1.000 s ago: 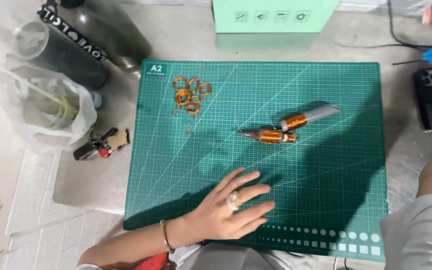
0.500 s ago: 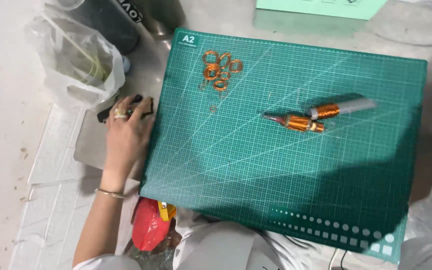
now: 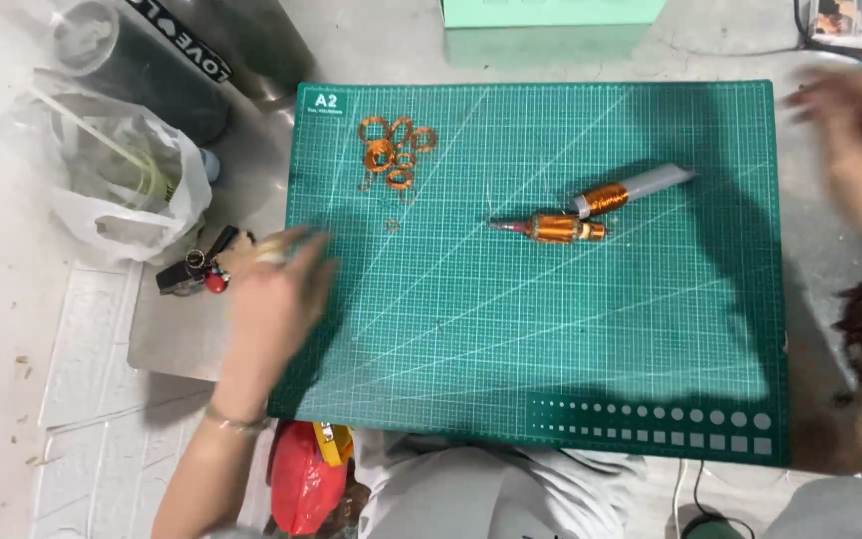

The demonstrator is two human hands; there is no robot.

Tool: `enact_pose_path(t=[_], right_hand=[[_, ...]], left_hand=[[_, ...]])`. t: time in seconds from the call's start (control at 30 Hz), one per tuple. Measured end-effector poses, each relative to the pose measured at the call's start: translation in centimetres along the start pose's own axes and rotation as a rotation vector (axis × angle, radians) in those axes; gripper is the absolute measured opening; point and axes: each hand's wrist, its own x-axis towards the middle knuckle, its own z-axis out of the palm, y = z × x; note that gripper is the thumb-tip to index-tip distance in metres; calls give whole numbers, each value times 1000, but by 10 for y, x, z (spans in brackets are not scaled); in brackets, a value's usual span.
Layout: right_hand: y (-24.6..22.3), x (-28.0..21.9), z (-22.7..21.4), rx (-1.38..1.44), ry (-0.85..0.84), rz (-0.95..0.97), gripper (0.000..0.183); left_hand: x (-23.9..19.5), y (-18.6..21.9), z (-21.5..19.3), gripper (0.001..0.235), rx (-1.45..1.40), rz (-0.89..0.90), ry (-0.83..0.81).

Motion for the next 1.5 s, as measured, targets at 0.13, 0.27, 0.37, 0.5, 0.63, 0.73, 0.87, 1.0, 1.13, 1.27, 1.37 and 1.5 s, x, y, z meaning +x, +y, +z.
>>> enact_pose_path(t=[0.13,0.27,0.37,0.5,0.63,0.73,0.87,1.0,1.13,1.27,1.37,1.5], right_hand=[[-109,9,68,-93,-92,-77,21],[-126,1,89,-32,-100,-11,24],[-130,-11,93,150,-88,137,25],[-127,-28,90,543,-31,315,19],[-111,-36,83,645,16,334,12],[-116,-35,83,658,72,365,10],[-104,-39,87,755,103,383,10],[-92,-41,84,1086,173,503,10],[-90,-38,83,1301,249,589,9],[-82,-41,86,1329,222,576,5],[-81,-43,85,1335,234,522,8],[-76,-45,83,1322,259,460,7]], left_hand=[[52,63,3,25,-592,316,31],[78,90,32,17,-691,282,69],[87,97,48,25,-697,114,-334],[87,103,64,22,-998,151,-280],[85,108,75,23,-1089,239,-249],[80,113,78,26,-983,287,-242],[78,114,80,18,-1048,274,-137],[79,105,69,17,-1080,254,-122],[78,97,59,17,-1099,216,-122],[77,93,56,15,-1157,145,-124],[76,90,55,13,-1207,113,-154],[72,85,55,24,-1311,-26,-234]])
